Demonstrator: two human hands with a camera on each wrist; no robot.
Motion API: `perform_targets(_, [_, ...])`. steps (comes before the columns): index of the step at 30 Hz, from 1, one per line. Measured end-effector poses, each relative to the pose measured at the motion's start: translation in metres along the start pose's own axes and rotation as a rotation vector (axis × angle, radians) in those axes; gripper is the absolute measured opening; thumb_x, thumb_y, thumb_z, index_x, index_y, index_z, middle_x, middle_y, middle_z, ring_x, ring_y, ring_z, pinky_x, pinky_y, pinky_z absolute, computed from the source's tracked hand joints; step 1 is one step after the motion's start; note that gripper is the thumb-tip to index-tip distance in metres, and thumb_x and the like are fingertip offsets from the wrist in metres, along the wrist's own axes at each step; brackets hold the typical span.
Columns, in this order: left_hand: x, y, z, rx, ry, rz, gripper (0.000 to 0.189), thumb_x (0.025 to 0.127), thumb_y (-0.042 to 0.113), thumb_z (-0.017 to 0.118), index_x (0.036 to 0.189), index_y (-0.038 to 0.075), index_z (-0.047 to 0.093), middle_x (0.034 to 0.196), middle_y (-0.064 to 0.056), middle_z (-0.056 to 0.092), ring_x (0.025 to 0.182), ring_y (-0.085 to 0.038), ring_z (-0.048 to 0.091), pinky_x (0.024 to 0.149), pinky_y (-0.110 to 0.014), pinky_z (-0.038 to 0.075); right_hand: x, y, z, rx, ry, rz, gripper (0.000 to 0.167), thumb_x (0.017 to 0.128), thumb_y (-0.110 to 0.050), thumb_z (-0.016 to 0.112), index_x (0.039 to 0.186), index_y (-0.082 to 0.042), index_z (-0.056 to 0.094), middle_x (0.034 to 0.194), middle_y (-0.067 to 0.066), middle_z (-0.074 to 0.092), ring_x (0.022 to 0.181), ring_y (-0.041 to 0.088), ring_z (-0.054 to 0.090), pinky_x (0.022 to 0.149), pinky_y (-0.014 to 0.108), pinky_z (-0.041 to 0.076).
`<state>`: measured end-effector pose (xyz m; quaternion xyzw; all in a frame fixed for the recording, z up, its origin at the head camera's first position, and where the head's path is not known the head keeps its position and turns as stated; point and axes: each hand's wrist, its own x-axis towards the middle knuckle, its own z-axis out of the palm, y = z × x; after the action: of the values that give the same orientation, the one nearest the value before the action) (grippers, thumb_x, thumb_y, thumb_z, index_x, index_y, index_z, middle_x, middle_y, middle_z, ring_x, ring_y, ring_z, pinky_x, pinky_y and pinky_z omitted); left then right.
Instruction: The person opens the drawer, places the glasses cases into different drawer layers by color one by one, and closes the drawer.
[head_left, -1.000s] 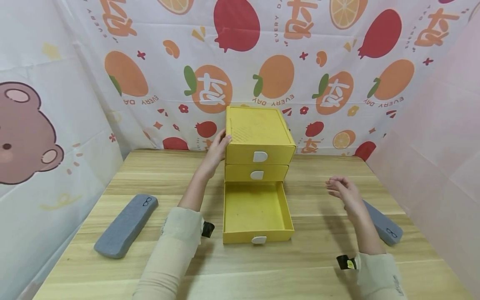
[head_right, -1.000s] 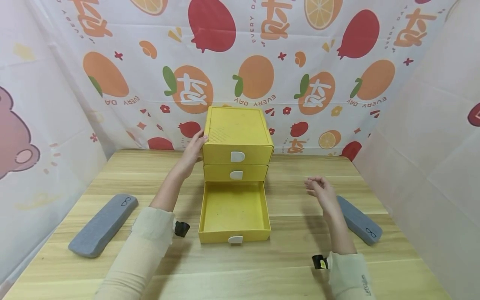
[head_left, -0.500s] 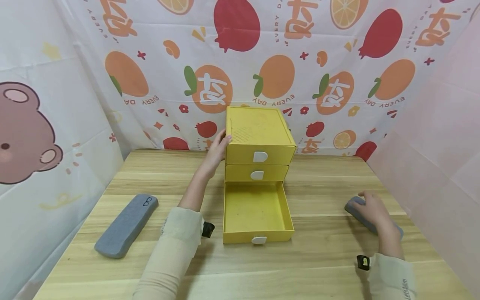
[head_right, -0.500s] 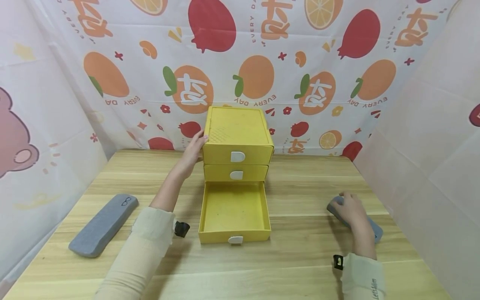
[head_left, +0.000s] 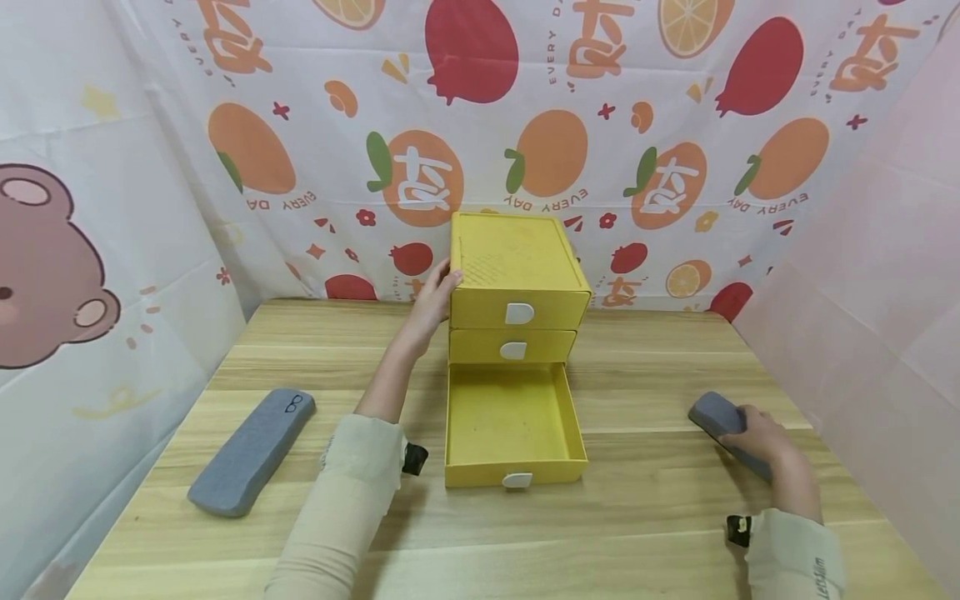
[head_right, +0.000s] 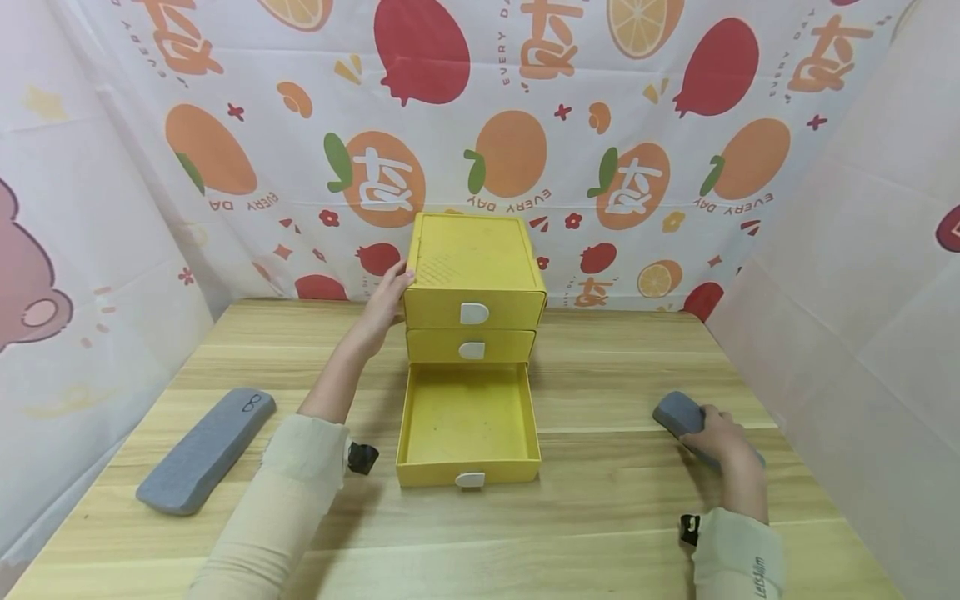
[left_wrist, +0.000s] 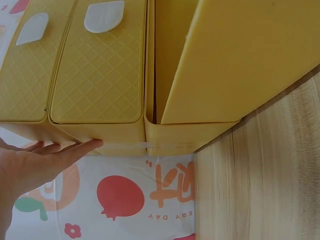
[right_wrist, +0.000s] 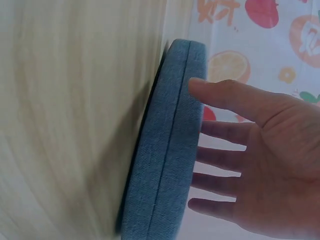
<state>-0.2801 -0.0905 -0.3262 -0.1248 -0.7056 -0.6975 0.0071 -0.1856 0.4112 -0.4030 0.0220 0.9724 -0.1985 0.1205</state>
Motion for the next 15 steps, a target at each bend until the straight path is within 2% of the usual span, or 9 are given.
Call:
perform_targets(4, [0.001, 0.000, 0.000, 0.002, 0.003, -0.006, 0.067, 0.095, 0.042, 0.041, 0.148, 0.011, 0.014, 0.150, -0.010, 0.016, 0.133, -0.025, 0.020, 0.099, -0.053, 0.027, 0.002, 0.006, 0.001, 0.017, -0.014, 0.021, 0.083, 0.085, -0.028, 0.062, 0.128, 0.025, 0.015, 0.119, 0.050, 0.023, 0.104, 0.062, 0.030, 0.082, 0.063, 0.033])
perform_targets(10, [0.001, 0.001, 0.001, -0.005, 0.004, -0.018, 0.066, 0.095, 0.040, 0.041, 0.148, 0.011, 0.014, 0.150, -0.008, 0.017, 0.132, -0.023, 0.022, 0.099, -0.049, 0.029, 0.006, 0.010, 0.003, 0.002, 0.008, 0.018, 0.082, 0.082, -0.024, 0.065, 0.128, 0.024, 0.016, 0.117, 0.050, 0.026, 0.101, 0.061, 0.034, 0.080, 0.062, 0.035])
perform_targets(15, [0.001, 0.001, -0.001, -0.009, -0.006, -0.022, 0.064, 0.096, 0.035, 0.040, 0.147, 0.009, 0.012, 0.150, -0.011, 0.013, 0.134, -0.026, 0.017, 0.100, -0.052, 0.025, 0.009, 0.014, 0.005, -0.010, 0.020, 0.004, 0.085, 0.080, -0.026, 0.068, 0.128, 0.023, 0.019, 0.115, 0.049, 0.029, 0.100, 0.060, 0.036, 0.079, 0.062, 0.036])
